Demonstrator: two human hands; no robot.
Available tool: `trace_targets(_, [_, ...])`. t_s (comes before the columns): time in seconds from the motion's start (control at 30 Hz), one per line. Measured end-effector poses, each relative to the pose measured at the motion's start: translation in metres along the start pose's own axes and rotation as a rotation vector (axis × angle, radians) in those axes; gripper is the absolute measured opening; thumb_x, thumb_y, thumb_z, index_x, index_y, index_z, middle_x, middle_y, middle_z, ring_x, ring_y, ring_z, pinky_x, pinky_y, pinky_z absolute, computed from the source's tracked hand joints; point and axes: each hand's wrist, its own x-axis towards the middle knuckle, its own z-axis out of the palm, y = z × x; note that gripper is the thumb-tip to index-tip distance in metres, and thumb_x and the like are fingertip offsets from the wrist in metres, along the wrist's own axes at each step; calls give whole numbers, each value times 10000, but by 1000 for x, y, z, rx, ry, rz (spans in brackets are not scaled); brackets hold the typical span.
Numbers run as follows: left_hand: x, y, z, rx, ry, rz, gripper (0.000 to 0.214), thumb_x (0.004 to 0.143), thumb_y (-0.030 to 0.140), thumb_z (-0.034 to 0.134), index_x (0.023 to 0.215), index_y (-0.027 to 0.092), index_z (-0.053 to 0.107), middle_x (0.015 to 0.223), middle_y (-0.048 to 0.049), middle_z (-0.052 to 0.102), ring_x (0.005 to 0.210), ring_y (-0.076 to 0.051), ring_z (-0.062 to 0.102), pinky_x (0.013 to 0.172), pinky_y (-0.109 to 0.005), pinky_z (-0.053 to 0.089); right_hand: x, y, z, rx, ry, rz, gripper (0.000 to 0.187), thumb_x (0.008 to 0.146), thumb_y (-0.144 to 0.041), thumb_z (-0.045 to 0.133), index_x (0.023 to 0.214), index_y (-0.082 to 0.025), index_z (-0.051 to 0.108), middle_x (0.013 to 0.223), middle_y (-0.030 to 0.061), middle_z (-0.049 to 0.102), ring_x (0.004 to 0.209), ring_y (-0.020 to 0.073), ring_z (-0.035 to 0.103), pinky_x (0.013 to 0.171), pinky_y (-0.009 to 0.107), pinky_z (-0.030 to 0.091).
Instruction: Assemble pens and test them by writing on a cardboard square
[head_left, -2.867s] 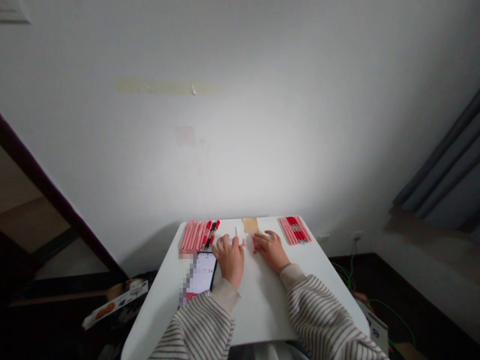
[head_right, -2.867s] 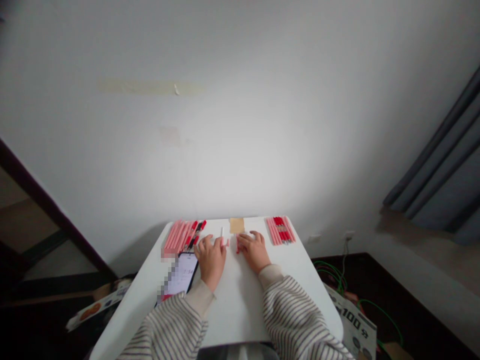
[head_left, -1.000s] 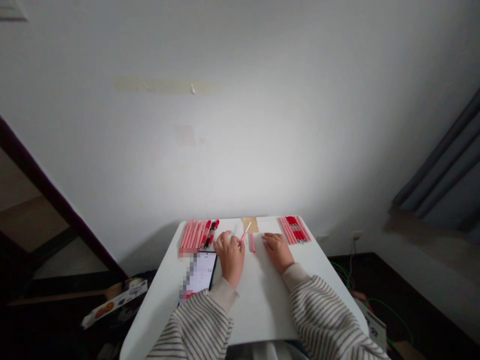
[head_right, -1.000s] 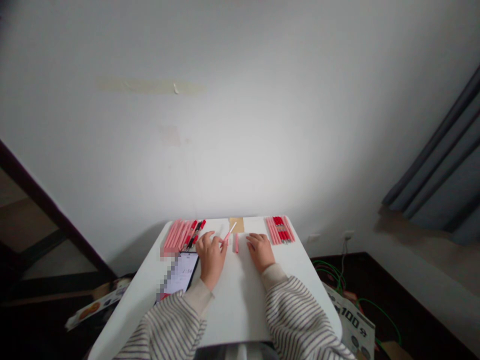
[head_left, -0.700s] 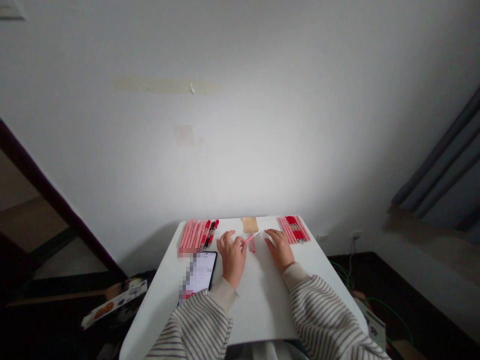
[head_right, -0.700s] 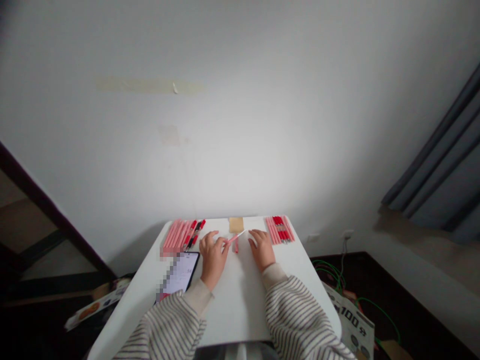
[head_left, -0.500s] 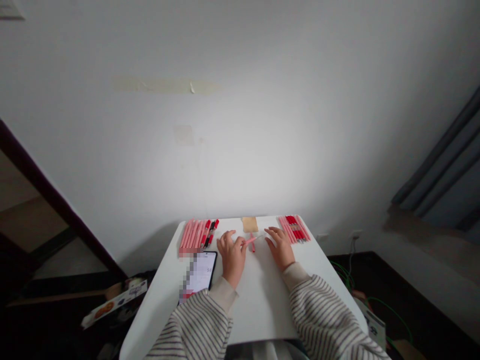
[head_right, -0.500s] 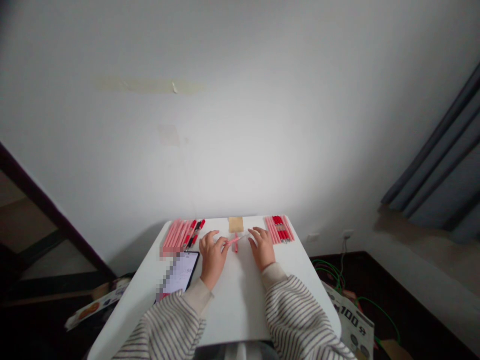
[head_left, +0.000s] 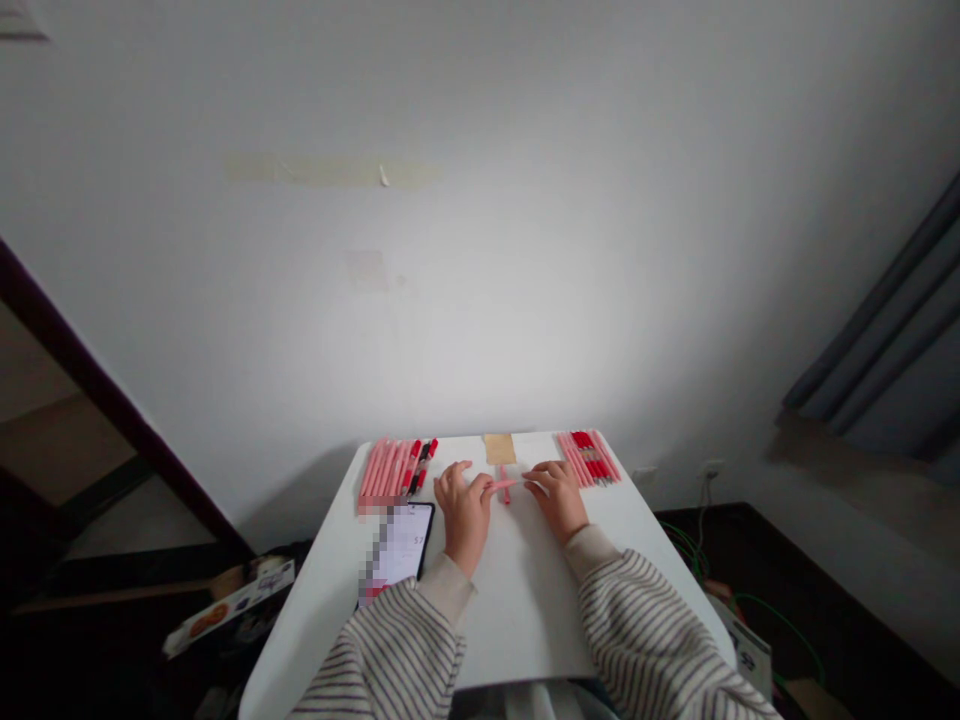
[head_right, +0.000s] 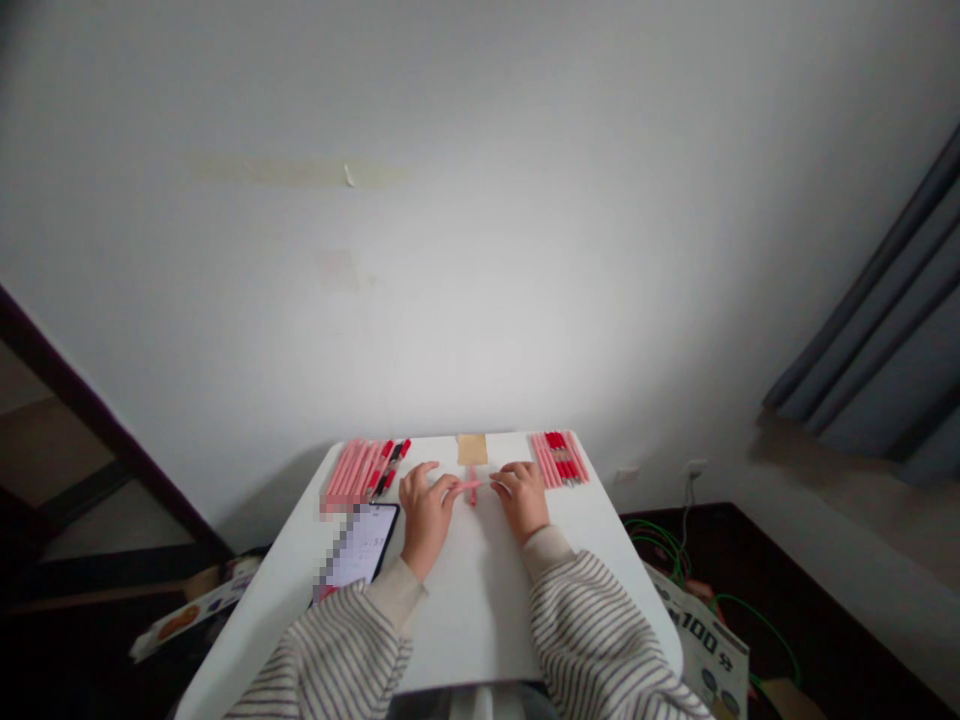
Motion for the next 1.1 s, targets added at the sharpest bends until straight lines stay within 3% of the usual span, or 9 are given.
trace_targets(1.1, [2,-9,4,88,112,-94,164,839,264,530,867,266,692,1131,-67,541,1076,-245,449,929,-424,361,0,9,-2,-56,144,60,163,860,-261,590,863,-254,753,853,61,616,873,206,483,790,339,399])
